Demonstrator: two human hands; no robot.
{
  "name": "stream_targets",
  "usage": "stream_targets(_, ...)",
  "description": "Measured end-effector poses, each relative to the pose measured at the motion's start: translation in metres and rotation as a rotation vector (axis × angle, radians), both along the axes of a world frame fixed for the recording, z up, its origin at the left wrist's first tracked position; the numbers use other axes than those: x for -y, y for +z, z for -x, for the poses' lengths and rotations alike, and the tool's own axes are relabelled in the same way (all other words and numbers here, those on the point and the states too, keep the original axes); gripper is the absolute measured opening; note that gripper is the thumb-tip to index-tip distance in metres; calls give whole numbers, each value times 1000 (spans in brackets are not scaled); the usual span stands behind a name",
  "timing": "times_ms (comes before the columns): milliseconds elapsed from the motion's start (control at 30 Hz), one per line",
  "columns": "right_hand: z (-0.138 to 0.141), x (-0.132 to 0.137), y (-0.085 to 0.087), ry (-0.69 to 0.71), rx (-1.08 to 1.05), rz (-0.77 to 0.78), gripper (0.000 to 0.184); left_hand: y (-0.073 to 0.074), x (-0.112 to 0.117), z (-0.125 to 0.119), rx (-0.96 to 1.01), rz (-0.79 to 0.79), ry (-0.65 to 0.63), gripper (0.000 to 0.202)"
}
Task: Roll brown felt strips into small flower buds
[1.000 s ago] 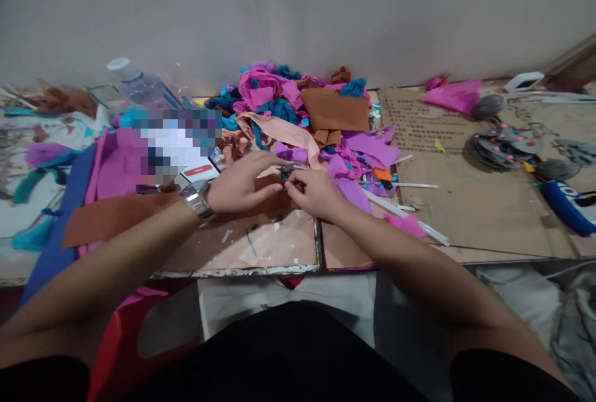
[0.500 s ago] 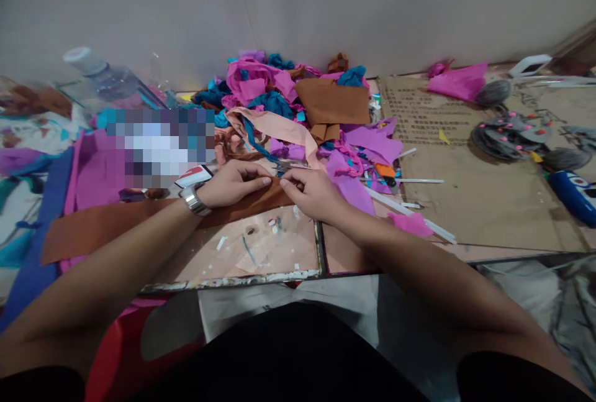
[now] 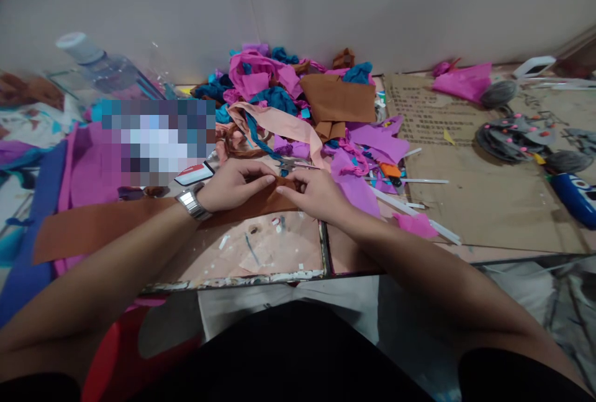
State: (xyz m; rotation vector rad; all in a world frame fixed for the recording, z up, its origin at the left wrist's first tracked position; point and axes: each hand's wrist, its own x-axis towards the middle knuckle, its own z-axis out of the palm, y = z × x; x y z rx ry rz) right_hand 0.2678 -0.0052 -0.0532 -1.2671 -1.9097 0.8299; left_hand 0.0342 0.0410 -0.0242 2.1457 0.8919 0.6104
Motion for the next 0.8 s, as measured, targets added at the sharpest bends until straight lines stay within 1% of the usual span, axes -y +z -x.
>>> stream_targets(167, 1, -1, -2, 1, 6, -1, 19, 6, 6, -4, -43, -110, -7, 26)
stream_targets(300, 1, 0, -1, -3, -13, -1, 18, 7, 8, -4, -33, -117, -6, 27)
stream_targets(367, 1, 0, 0, -14, -45, 4, 18, 6, 8, -4, -28, -83, -1, 28)
stream_targets(533, 1, 2, 4, -26, -93, -3, 17, 0, 4, -6, 24, 74, 39, 34)
stream_targets(633, 1, 2, 6, -70, -104, -15, 18, -3, 1, -6, 56, 141, 55, 36)
stream_targets(800, 2, 2, 5, -120, -96, -1, 18, -4, -3, -6, 71, 156, 58, 39)
